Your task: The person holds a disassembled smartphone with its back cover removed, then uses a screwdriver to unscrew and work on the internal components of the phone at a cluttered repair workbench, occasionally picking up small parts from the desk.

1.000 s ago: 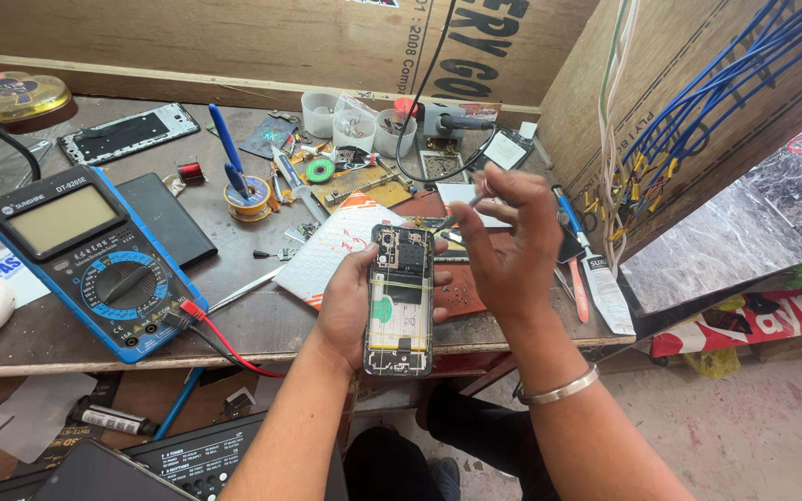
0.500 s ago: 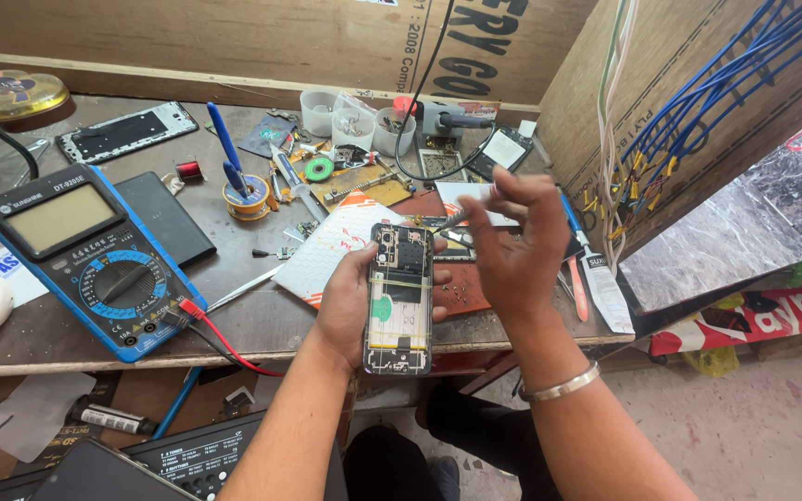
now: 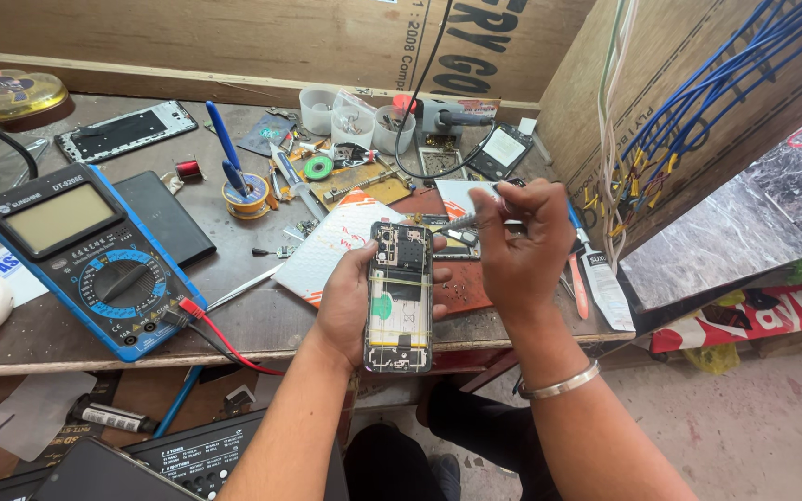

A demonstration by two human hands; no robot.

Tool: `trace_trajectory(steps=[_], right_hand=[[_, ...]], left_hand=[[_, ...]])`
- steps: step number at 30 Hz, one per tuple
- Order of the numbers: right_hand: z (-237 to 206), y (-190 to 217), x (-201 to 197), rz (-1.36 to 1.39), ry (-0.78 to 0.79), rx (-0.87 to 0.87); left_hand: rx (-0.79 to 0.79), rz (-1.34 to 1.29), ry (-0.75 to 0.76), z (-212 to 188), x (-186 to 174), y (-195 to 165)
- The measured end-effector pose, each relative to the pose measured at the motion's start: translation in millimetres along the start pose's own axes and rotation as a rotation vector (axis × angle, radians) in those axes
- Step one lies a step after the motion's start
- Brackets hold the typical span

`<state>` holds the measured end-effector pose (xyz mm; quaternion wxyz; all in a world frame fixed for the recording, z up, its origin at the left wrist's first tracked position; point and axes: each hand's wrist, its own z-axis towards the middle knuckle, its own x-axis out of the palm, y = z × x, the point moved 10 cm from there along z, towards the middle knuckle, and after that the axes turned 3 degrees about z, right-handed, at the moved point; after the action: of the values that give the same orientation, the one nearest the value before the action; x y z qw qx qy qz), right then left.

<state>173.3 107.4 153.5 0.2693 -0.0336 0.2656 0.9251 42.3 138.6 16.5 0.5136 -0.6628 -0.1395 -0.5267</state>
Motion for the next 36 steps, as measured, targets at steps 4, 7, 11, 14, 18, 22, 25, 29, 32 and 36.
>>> trace_trajectory(steps=[4,7,11,14,18,22,25,29,32,36], right_hand=[[-5,-13,8,0.214,0.046,0.081],[-5,-12,-2,-0.015,-0.038,0.062],[-7,-6,13,0.009,0.095,0.034],[-10,-16,20,0.190,0.138,0.158],[-15,-27,-5,0.362,0.017,0.222],[-21,-58,-24,0.357,0.094,0.480],[-34,-64,-11,0.101,0.416,0.531],[-53,-66,-3,-0.239,0.619,0.552],[-56,-65,2,-0.353,0.651,0.568],[-52,-61,6,-0.406,0.635,0.540]], left_hand=[[-0.004,-0.024,0.017,2,1,0],[0.001,0.005,0.012,2,0,0],[0.006,-0.025,0.059,1,2,0],[0.014,-0.014,0.080,1,4,-1],[0.015,-0.014,0.062,1,4,-1],[0.039,0.005,0.025,1,1,-4],[0.048,0.005,0.039,0,2,-6],[0.042,-0.023,0.054,0,3,-5],[0.053,-0.017,0.066,0,3,-6],[0.053,-0.023,0.069,1,3,-6]])
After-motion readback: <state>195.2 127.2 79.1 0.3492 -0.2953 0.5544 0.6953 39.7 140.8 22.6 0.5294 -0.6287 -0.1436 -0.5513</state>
